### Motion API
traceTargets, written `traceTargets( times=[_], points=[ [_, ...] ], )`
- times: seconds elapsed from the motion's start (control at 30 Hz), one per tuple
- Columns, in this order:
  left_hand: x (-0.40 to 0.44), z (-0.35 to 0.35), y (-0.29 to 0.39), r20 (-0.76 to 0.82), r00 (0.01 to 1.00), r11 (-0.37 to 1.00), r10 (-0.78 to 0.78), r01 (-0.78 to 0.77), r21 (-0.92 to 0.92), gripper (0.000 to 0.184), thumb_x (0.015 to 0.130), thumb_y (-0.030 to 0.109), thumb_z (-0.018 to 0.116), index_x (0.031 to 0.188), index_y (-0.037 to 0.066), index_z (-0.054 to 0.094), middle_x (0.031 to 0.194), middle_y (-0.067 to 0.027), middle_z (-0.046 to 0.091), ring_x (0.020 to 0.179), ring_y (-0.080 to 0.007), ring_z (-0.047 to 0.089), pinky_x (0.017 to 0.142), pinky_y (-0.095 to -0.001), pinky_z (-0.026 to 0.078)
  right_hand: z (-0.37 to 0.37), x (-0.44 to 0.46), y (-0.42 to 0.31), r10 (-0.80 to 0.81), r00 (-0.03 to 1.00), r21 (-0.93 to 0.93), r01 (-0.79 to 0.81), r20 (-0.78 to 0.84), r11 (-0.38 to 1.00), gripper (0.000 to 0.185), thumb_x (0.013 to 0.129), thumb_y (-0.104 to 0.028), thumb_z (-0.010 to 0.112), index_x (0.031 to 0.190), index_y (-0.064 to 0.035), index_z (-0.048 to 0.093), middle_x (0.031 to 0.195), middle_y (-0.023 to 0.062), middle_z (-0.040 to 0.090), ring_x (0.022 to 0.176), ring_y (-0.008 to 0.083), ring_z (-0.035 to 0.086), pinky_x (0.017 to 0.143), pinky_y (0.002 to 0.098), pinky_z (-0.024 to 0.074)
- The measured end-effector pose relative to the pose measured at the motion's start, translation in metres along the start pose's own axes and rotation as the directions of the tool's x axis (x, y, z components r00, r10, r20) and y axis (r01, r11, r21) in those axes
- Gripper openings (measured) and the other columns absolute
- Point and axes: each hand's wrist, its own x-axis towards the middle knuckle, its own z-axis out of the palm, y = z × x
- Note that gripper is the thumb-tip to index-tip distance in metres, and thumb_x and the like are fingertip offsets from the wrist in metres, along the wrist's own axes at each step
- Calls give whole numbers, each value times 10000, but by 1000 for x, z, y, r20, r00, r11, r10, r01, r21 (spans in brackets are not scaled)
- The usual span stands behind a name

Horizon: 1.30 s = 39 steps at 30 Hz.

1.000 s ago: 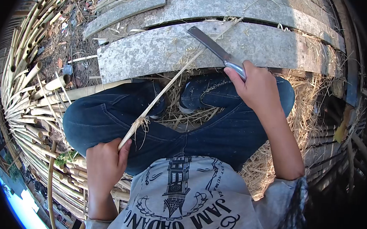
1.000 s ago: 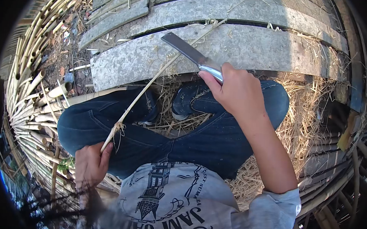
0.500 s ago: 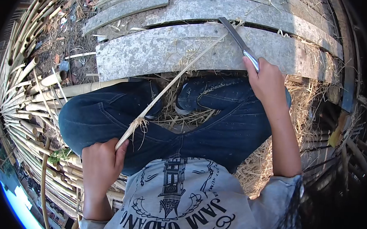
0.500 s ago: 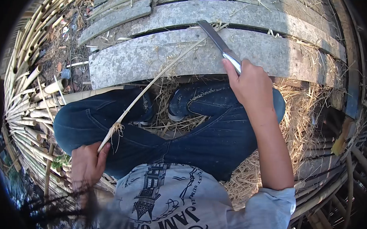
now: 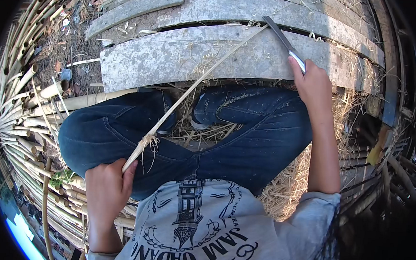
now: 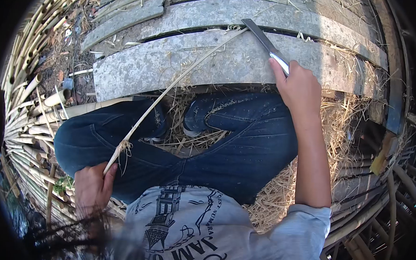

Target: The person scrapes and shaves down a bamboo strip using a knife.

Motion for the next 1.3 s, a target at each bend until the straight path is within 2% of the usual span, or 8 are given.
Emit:
traceTargets(
  times=[0.17,0.27,0.5,0.63,0.83,0.97,1.17,1.3],
  points=[
    [3,-4,1,18,1000,1000,-13,13,19,292,919,242,607,710,46,663,526,-171,557,502,-372,568,496,-452,408,-13,-31,-27,-169,976,37,165,134,986,601,925,-541,541,776,31,646,665,260,630,670,433,655,603,490,515],
    [0,-5,0,8,1000,1000,-4,4,11,293,918,248,611,711,46,659,525,-166,560,498,-369,568,490,-447,408,-9,-17,1,66,996,43,-68,54,997,590,928,-524,550,745,33,619,643,247,619,638,426,640,589,475,499],
    [-7,-7,2,77,995,995,69,-74,59,289,920,315,619,811,48,622,537,-160,570,500,-375,574,483,-449,423,-15,-70,-40,48,974,491,-154,222,857,543,916,-489,597,704,9,549,585,206,560,606,419,593,579,461,449],
    [-30,-29,11,141,990,1000,14,-10,-23,458,893,378,645,1175,39,522,871,-211,643,747,-408,635,600,-457,480,8,-102,-63,-9,958,696,-201,286,690,519,904,-454,638,686,4,530,558,191,528,546,407,553,525,431,424],
    [-62,-64,17,-257,930,962,264,-272,6,796,832,514,665,1389,-4,432,1393,-256,460,1209,-435,529,1035,-513,401,5,-119,-74,-35,975,732,-141,220,667,528,901,-454,642,675,8,522,554,184,522,533,402,532,518,422,414],
    [-79,-48,31,-423,701,105,574,-575,-811,778,824,621,641,1364,79,502,1417,-202,475,1335,-391,433,1130,-600,223,-2,-121,-70,-40,974,732,-141,224,666,523,906,-442,640,673,9,517,544,169,512,511,369,521,515,410,411],
    [-76,-44,52,-413,627,56,661,-589,-806,780,819,620,645,1366,82,500,1420,-201,471,1340,-391,424,1133,-602,206,5,-141,-51,38,977,794,-192,209,577,516,924,-400,636,656,4,458,518,85,393,525,151,350,484,339,332],
    [-75,-45,60,-414,600,69,684,-618,-783,782,816,619,648,1366,83,499,1423,-200,467,1344,-391,419,1134,-603,194,11,-149,-33,97,951,823,-304,294,481,424,1001,-367,520,708,-61,511,552,-23,472,444,46,450,404,218,354]
  ],
)
